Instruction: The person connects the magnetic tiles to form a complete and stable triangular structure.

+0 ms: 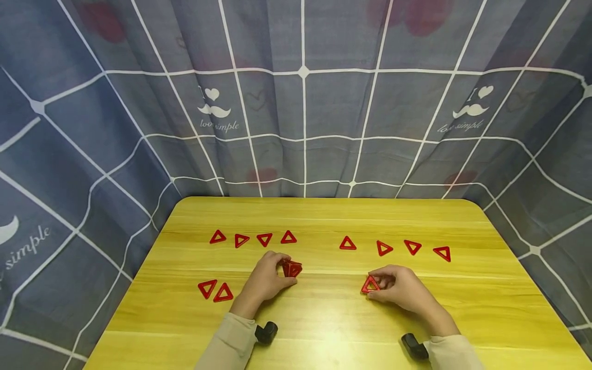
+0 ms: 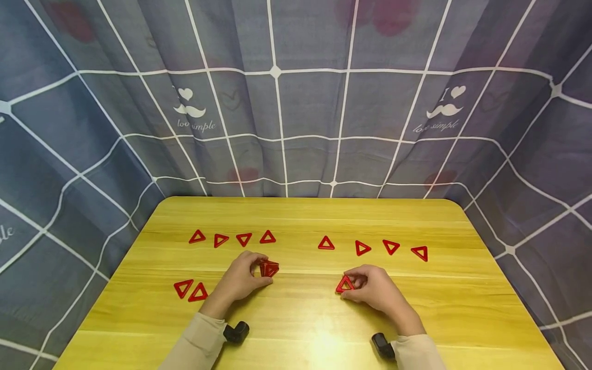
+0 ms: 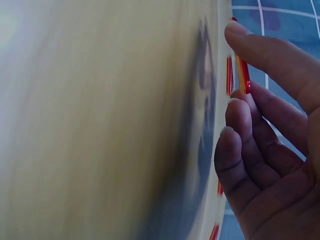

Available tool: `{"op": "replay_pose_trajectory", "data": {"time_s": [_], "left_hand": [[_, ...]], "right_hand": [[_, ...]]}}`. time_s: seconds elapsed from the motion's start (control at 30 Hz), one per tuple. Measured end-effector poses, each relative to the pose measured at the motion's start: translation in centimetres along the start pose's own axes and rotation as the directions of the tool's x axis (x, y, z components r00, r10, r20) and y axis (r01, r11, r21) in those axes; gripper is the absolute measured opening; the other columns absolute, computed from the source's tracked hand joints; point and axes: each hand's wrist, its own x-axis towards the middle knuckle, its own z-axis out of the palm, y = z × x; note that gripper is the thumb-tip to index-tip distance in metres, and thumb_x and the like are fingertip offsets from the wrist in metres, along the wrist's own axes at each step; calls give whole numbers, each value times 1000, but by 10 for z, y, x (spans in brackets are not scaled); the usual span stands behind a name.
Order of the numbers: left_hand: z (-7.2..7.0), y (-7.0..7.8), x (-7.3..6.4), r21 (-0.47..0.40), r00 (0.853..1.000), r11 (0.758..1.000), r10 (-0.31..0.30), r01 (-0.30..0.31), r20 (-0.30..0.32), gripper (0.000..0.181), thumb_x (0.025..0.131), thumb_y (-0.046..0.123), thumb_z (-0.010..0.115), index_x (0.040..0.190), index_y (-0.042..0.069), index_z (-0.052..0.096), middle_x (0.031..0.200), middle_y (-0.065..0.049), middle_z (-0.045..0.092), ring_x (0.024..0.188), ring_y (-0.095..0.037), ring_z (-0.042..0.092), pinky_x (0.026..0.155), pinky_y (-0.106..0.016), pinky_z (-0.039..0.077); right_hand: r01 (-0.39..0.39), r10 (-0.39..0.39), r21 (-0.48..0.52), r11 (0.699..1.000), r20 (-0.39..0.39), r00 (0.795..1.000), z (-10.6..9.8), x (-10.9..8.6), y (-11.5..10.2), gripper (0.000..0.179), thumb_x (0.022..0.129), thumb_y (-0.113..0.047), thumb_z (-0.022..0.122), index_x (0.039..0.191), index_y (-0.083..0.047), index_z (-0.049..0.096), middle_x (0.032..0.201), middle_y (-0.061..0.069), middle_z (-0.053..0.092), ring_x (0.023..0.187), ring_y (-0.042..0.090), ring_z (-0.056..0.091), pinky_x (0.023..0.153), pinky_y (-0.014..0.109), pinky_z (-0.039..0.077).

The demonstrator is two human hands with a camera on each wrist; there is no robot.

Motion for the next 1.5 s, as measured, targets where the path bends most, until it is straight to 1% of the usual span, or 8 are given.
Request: {"op": "replay_pose_trajectory", "data": {"time_s": [0.27,0.5,0.6,0.67,0.87,1.03,1.23,1.5], "left_hand": [[-6,-5,0,0,1000,1000,-10,10,-8,52,81,25,87,125,7,67,109,-6,57,91,-21,53,80,-41,47],[-11,-10,3,29,1000,999,-18,18,-17,53,81,27,87,126,6,67,109,-5,58,89,-20,52,81,-41,47],[-13,-12,2,23,1000,999,-23,23,-22,55,82,27,87,128,6,66,113,-7,59,92,-21,54,84,-43,48],[-16,-14,1,6,999,1000,-26,26,-25,58,81,28,87,129,5,65,114,-8,59,90,-21,53,82,-42,48],[-37,-19,-10,-87,997,995,-54,49,-56,58,82,23,86,132,5,63,110,-10,57,74,-18,45,66,-36,41],[-50,-28,-26,-68,997,996,-66,63,-43,52,81,18,87,127,8,67,103,-7,57,71,-16,45,65,-34,39],[-52,-34,-41,-49,998,997,-57,57,0,51,76,22,91,121,11,71,96,-3,54,71,-15,44,66,-32,38],[-48,-39,-46,-73,999,997,-24,27,42,50,76,20,91,121,8,71,101,-3,55,67,-13,48,61,-28,42]], "right_hand": [[43,-44,12,999,54,998,27,20,-16,49,74,-19,92,115,1,73,82,3,64,72,15,57,62,26,49],[85,-84,-4,996,92,992,47,34,-30,46,73,-19,92,112,-2,75,81,1,62,74,14,55,66,26,50],[99,-98,-4,995,103,990,54,39,-37,45,73,-17,92,111,-1,75,82,1,62,73,14,55,66,27,50],[98,-97,-9,995,105,990,58,41,-39,44,73,-16,92,110,0,75,83,1,63,72,14,55,65,26,49],[93,-91,-10,996,99,991,64,45,-39,44,72,-16,93,110,-2,76,84,-1,64,71,12,54,64,25,48],[90,-89,-4,996,104,991,66,45,-38,43,72,-17,93,109,-3,76,85,0,63,71,12,52,64,25,47],[90,-89,2,996,107,990,66,44,-38,46,68,-18,95,108,-4,77,82,0,61,70,13,51,63,26,46],[88,-91,25,996,137,986,65,45,-34,51,70,-19,94,115,-4,75,83,1,61,73,12,52,67,26,47]]}}
